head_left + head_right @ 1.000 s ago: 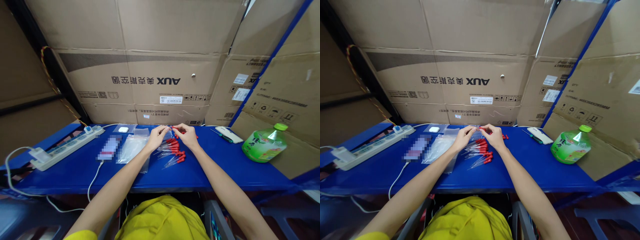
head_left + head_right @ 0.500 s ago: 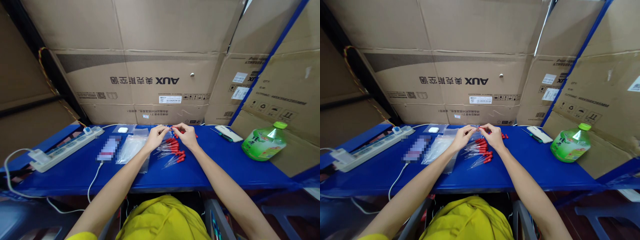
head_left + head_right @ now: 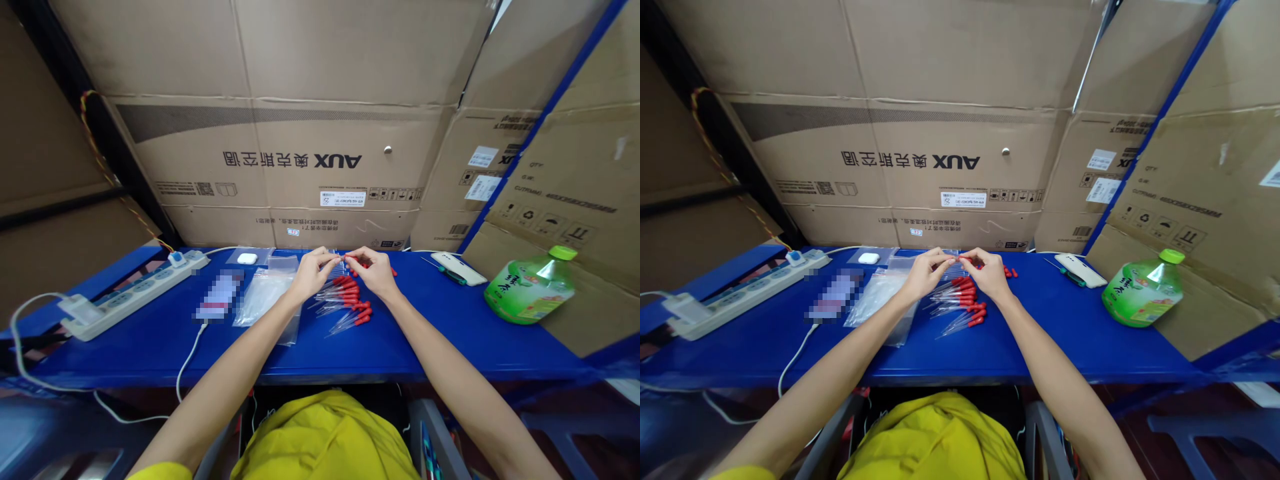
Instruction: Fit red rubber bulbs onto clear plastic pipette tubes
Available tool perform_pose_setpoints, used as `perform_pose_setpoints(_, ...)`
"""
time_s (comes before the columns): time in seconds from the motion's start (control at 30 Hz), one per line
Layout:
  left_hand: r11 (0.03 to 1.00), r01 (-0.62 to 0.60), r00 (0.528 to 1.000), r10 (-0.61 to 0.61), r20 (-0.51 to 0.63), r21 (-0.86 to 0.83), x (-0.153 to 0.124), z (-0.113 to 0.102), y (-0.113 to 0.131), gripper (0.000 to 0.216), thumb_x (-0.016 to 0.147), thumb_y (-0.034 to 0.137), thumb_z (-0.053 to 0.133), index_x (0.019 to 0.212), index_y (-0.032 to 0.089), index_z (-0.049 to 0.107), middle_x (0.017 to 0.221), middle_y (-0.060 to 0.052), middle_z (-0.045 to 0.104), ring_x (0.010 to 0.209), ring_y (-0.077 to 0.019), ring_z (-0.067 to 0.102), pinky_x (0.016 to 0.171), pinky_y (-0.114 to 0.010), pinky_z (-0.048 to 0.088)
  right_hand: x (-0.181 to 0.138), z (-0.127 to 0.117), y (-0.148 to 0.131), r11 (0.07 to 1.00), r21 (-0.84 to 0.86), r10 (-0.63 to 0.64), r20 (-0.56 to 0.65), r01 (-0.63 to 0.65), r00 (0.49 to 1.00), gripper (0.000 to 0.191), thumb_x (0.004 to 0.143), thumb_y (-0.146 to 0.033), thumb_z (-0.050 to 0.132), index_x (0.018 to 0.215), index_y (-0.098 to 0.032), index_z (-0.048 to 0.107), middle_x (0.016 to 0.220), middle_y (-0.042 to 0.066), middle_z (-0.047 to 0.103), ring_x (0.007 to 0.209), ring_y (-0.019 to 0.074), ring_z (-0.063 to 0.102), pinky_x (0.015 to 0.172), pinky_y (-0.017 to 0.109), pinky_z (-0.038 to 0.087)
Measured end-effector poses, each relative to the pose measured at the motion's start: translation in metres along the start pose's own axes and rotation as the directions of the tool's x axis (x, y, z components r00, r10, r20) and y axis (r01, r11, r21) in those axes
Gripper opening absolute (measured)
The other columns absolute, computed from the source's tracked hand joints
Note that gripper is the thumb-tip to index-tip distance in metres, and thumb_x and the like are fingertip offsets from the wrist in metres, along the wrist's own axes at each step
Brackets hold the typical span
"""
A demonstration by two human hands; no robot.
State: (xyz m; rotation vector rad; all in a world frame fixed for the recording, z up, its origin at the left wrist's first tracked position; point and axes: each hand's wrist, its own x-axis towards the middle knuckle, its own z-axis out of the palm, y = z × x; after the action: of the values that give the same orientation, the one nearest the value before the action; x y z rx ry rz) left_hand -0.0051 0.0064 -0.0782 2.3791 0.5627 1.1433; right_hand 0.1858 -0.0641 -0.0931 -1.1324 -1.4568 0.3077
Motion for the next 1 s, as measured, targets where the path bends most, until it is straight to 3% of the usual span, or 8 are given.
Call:
perform_pose_setpoints(0.37,0.995,-0.075,0.997,0.073,0.035,0.066,0.0,-0.003,-0.003,0.041,0.106,0.044,0.049,0.108,0.019,0.081,0.09,-0.007,0.065,0.085,-0.019,0.062,0.083,-0.032,0.048,0.002,0.001,0.0,0.991,0.112,0.064,0.065,-0.071,0.996,0.033,0.082,-0.053,0.079,0.095,-0.023,0.078,0.084,0.006,0.08,0.073,0.0238,0.076,0.071,0.037,0.062)
perform_pose_setpoints(0.53,0.994,-0.071,0.997,0.071,0.006,0.081,0.001,-0.006,-0.004,0.043,0.107,0.042,0.046,0.101,0.017,0.081,0.088,-0.006,0.064,0.084,-0.0182,0.062,0.083,-0.031,0.047,0.005,-0.002,0.0,0.991,0.119,0.056,0.082,-0.066,0.995,0.032,0.081,-0.05,0.08,0.097,-0.022,0.078,0.087,0.005,0.08,0.077,0.0225,0.076,0.074,0.035,0.061)
perform_pose_setpoints(0.7,0.997,-0.054,0.998,0.054,-0.014,0.047,0.002,-0.006,-0.006,0.033,0.104,0.039,0.054,0.105,0.019,0.08,0.093,-0.006,0.067,0.085,-0.0175,0.063,0.077,-0.029,0.046,0.008,-0.01,0.0,0.975,0.18,0.112,0.112,-0.131,0.987,0.036,0.079,-0.05,0.082,0.102,-0.024,0.076,0.084,0.003,0.079,0.076,0.0218,0.076,0.076,0.035,0.062)
perform_pose_setpoints(1.0,0.998,-0.057,0.998,0.058,0.015,-0.022,0.003,-0.008,-0.009,0.034,0.103,0.042,0.058,0.108,0.019,0.081,0.092,-0.007,0.069,0.077,-0.0155,0.06,0.071,-0.028,0.045,0.008,-0.014,-0.003,0.955,0.226,0.161,0.146,-0.192,0.976,0.033,0.075,-0.047,0.085,0.091,-0.02,0.078,0.071,0.004,0.077,0.06,0.0189,0.07,0.058,0.03,0.055)
